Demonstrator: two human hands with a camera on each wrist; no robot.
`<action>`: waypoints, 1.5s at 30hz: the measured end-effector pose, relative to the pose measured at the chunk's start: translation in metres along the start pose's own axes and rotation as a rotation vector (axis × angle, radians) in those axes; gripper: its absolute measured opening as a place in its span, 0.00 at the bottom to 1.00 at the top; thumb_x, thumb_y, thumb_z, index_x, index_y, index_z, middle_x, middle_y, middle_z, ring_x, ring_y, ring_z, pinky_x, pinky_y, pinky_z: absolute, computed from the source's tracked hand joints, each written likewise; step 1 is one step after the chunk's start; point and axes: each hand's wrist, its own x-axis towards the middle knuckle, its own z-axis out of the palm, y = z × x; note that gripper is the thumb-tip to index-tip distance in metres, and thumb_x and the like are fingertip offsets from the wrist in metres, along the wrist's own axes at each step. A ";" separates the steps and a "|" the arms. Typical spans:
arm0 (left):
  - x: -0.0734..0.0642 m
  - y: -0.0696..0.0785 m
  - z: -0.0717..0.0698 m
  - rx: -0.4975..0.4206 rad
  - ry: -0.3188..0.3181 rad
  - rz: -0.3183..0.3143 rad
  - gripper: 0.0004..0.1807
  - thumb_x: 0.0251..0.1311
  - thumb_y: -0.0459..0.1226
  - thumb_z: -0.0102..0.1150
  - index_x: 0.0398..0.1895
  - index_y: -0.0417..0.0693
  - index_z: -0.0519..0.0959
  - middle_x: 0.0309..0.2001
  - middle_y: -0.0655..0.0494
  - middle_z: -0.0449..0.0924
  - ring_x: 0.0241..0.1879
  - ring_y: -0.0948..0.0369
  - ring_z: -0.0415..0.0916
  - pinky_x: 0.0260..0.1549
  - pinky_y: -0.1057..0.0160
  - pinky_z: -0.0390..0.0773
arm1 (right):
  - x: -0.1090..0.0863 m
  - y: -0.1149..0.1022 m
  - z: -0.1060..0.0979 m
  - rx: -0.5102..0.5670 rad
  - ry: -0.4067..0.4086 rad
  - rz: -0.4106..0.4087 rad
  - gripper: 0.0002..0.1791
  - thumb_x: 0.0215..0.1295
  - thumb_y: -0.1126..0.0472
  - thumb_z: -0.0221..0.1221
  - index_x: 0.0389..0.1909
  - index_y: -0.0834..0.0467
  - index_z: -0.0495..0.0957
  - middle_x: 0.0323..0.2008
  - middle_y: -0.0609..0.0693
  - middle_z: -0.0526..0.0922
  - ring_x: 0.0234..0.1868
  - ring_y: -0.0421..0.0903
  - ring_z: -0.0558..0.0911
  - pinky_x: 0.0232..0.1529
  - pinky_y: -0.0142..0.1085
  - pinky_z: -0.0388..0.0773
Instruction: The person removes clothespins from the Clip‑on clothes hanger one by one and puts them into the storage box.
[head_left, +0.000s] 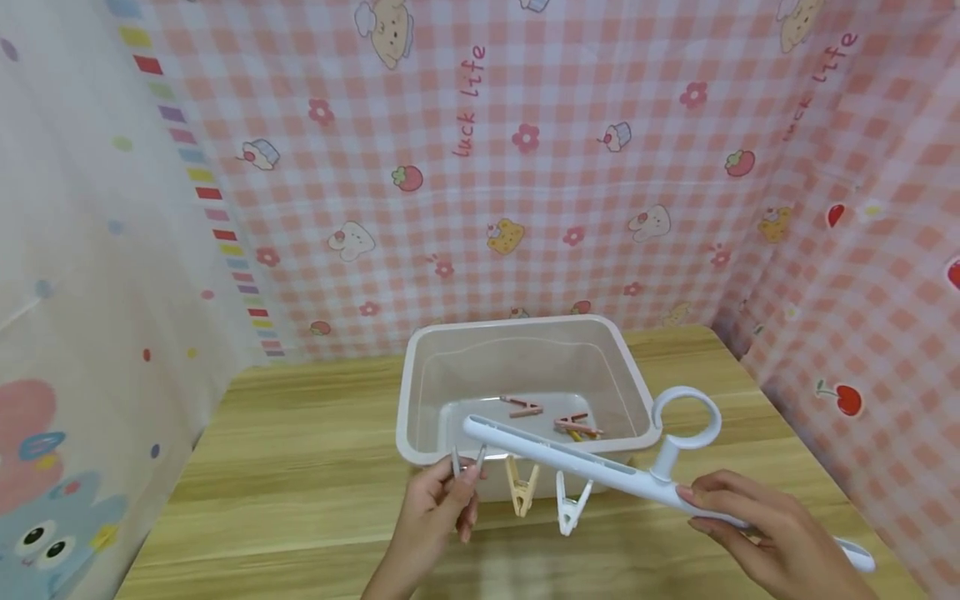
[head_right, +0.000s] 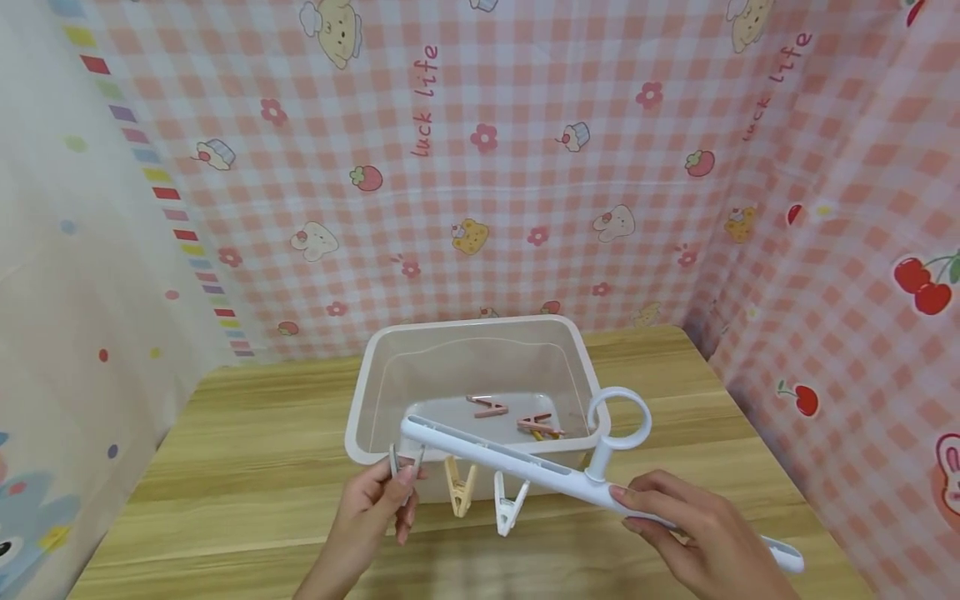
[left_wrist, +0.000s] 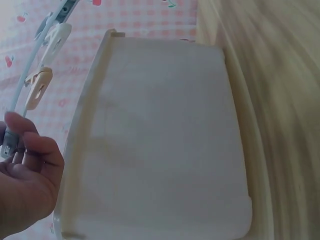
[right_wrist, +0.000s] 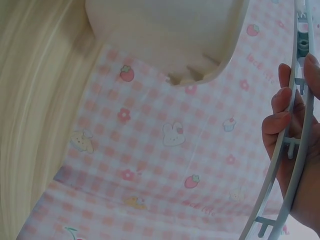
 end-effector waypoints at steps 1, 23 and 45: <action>0.001 0.000 0.001 0.013 0.005 0.002 0.13 0.76 0.34 0.48 0.41 0.29 0.77 0.18 0.45 0.71 0.17 0.73 0.67 0.12 0.70 0.73 | 0.000 0.000 0.000 -0.002 0.004 -0.004 0.19 0.72 0.51 0.57 0.50 0.62 0.85 0.47 0.41 0.82 0.43 0.26 0.78 0.33 0.17 0.75; 0.026 -0.011 0.012 0.763 0.315 0.797 0.15 0.73 0.43 0.56 0.26 0.48 0.78 0.12 0.65 0.68 0.13 0.77 0.59 0.16 0.86 0.56 | -0.007 0.005 -0.008 0.071 0.078 -0.154 0.21 0.73 0.56 0.59 0.42 0.74 0.84 0.41 0.47 0.85 0.38 0.28 0.76 0.32 0.18 0.71; 0.021 0.004 0.022 0.496 0.229 0.416 0.12 0.68 0.35 0.62 0.24 0.46 0.77 0.12 0.60 0.63 0.17 0.81 0.53 0.13 0.82 0.54 | -0.007 0.003 -0.012 0.087 0.109 -0.131 0.21 0.72 0.56 0.60 0.41 0.75 0.84 0.40 0.47 0.85 0.34 0.28 0.77 0.26 0.19 0.71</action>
